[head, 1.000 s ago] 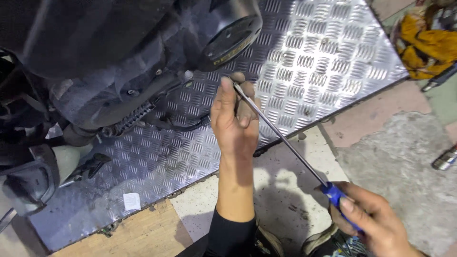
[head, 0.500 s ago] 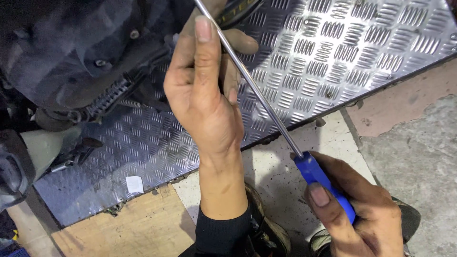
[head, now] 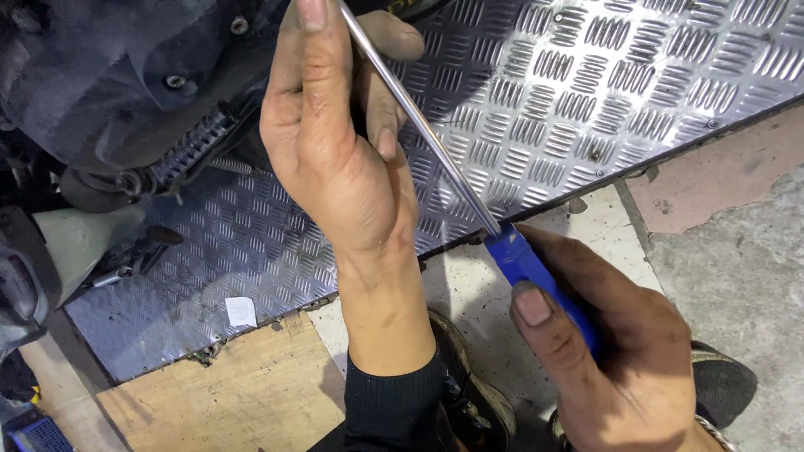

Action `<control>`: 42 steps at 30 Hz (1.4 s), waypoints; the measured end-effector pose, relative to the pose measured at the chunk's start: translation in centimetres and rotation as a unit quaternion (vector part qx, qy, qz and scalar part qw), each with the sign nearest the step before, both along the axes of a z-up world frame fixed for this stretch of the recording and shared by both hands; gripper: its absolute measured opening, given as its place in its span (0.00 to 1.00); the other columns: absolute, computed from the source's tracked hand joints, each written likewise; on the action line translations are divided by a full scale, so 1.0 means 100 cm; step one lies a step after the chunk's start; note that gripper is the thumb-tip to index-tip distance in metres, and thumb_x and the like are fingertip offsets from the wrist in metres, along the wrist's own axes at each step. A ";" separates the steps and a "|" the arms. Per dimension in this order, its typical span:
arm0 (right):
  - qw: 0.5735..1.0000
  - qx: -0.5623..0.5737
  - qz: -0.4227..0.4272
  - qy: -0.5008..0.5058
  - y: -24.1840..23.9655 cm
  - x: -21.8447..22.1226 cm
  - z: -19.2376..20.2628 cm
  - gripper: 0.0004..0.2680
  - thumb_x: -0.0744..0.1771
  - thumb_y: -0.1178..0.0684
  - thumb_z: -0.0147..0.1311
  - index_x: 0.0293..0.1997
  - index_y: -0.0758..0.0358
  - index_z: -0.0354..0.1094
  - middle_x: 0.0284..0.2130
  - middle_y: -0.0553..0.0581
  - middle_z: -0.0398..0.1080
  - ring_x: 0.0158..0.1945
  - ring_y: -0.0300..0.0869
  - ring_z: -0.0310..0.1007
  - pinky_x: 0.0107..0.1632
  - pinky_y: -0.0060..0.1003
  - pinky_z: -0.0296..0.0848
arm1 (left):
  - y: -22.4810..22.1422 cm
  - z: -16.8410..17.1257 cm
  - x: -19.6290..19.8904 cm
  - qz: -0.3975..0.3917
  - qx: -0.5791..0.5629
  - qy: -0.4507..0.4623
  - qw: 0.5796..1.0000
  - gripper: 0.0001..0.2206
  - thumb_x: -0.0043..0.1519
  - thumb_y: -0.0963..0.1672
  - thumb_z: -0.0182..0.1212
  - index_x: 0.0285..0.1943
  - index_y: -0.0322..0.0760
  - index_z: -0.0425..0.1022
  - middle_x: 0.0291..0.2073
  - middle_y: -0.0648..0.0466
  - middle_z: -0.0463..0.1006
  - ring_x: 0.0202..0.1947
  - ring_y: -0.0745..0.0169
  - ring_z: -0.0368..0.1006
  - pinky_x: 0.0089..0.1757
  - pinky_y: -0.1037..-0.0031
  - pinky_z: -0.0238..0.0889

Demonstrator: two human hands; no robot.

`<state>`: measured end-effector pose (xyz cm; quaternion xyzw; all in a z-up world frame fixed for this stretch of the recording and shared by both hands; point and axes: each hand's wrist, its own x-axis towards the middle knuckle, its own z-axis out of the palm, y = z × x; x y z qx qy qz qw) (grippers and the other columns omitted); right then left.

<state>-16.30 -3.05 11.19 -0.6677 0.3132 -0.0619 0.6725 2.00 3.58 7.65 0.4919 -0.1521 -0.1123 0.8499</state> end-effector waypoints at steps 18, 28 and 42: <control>0.988 -0.135 -0.002 0.073 0.019 0.018 0.015 0.17 0.65 0.52 0.51 0.57 0.70 0.70 0.15 0.53 0.76 0.09 0.34 0.64 0.14 0.29 0.63 | 0.006 0.026 0.005 0.000 0.056 0.037 0.998 0.17 0.75 0.45 0.57 0.66 0.28 0.75 0.38 0.38 0.83 0.18 0.73 0.53 0.26 0.80 0.48; 0.834 0.494 -0.145 -0.201 0.034 0.015 0.029 0.19 0.73 0.49 0.35 0.63 0.82 0.55 0.21 0.61 0.65 0.15 0.34 0.52 0.17 0.27 0.51 | 0.038 0.040 0.013 -0.219 0.028 0.103 0.970 0.10 0.64 0.39 0.66 0.52 0.25 0.79 0.35 0.42 0.83 0.19 0.73 0.60 0.24 0.86 0.49; 0.969 0.046 -0.244 -0.015 0.070 0.009 0.087 0.22 0.70 0.38 0.38 0.68 0.62 0.56 0.14 0.50 0.60 0.10 0.33 0.53 0.13 0.28 0.49 | 0.041 0.072 0.011 -0.274 -0.015 0.119 0.954 0.10 0.65 0.41 0.66 0.52 0.29 0.79 0.38 0.48 0.82 0.40 0.61 0.78 0.47 0.75 0.68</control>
